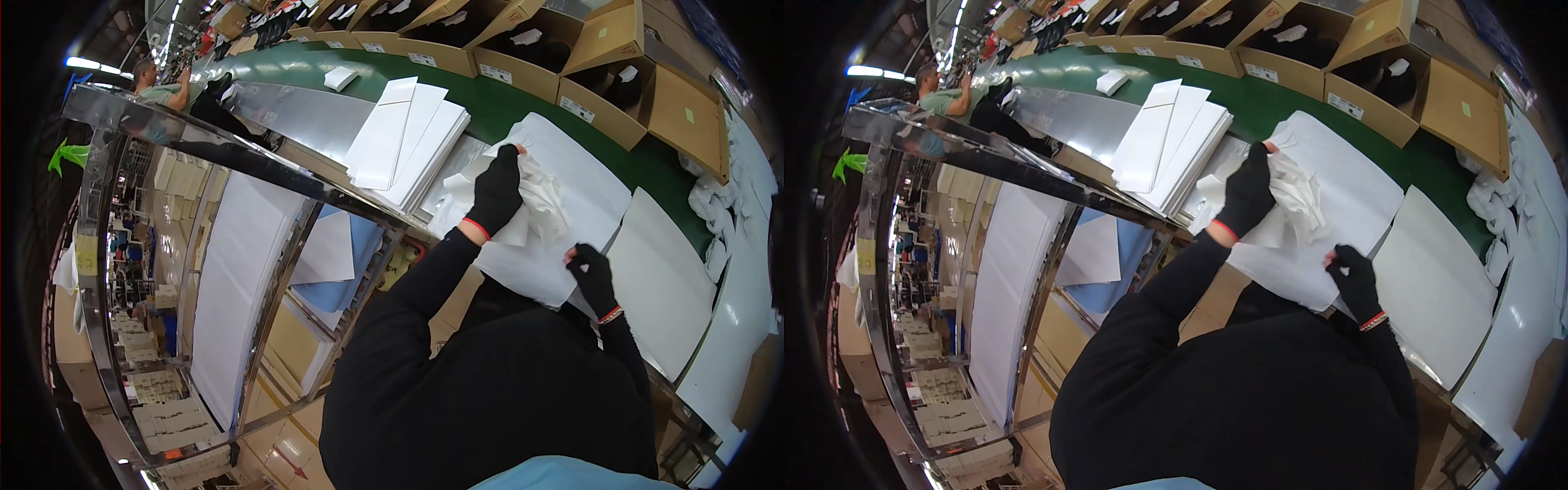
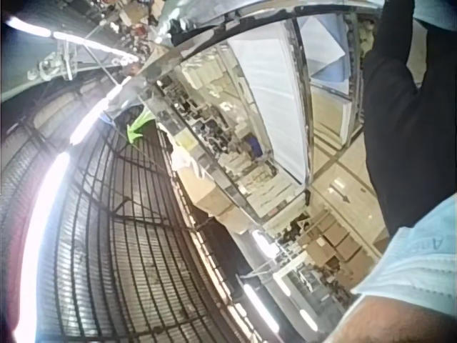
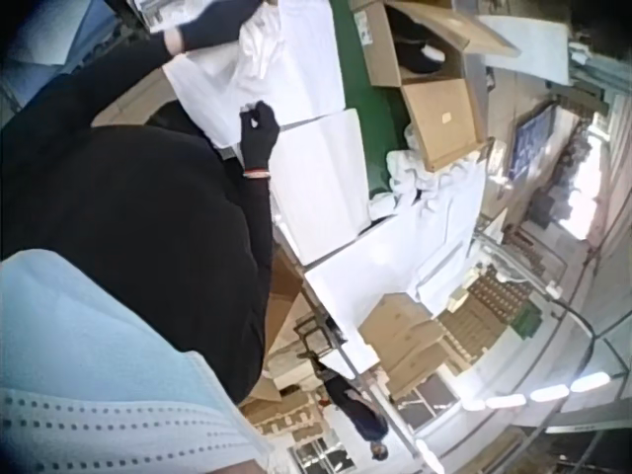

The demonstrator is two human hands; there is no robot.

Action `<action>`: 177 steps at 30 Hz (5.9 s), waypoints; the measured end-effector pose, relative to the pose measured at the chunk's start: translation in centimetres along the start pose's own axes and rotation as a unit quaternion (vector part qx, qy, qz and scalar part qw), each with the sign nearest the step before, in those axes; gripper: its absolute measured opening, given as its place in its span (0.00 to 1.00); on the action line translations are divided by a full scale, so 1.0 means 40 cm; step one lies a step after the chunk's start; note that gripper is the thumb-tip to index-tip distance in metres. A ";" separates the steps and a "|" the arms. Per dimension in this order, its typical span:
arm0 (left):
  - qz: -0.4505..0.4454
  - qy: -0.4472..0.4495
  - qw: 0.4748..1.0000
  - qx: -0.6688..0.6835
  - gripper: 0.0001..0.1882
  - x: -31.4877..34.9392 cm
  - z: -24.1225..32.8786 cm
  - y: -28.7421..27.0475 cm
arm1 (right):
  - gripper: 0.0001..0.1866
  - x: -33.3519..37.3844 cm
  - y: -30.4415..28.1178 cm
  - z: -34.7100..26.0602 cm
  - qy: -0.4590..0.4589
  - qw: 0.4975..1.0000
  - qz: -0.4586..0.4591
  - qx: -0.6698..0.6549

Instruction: The person wraps black shoes in white tissue paper and places them into cardboard boxes on a conveyor belt. They repeatedly fold the tissue around each shoe, insert the wrapped shoe into a box, and add additional tissue paper before closing the box.

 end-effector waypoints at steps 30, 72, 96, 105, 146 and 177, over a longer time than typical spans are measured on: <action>-0.201 -0.098 0.972 -0.072 0.37 0.075 -0.182 0.190 | 0.33 0.130 -0.137 0.292 0.324 0.879 0.111 -0.331; -0.265 0.216 0.938 0.066 0.25 0.153 0.051 0.300 | 0.34 0.080 -0.069 0.153 0.307 0.943 -0.055 -0.113; -0.235 0.086 0.966 0.065 0.30 0.122 -0.023 0.286 | 0.36 -0.054 0.056 0.131 -0.134 0.946 0.068 0.286; -0.385 0.114 0.907 0.126 0.33 0.154 -0.074 0.227 | 0.21 -0.127 -0.035 0.102 0.020 0.949 -0.035 0.312; -0.357 0.197 0.913 -0.011 0.23 0.027 -0.063 0.306 | 0.24 -0.216 -0.004 0.109 0.176 0.833 0.037 -0.523; -0.134 -0.009 0.924 0.359 0.22 -0.092 0.340 0.051 | 0.27 0.064 -0.262 -0.167 0.151 0.980 -0.122 0.029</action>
Point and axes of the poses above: each hand's wrist, its own x-axis away from the middle knuckle, its own y-axis out of the palm, z = x × y, the point moved 4 cm from there along -x, towards the middle knuckle, and after that the axes turned 9 degrees about y, right-handed, at the moved point
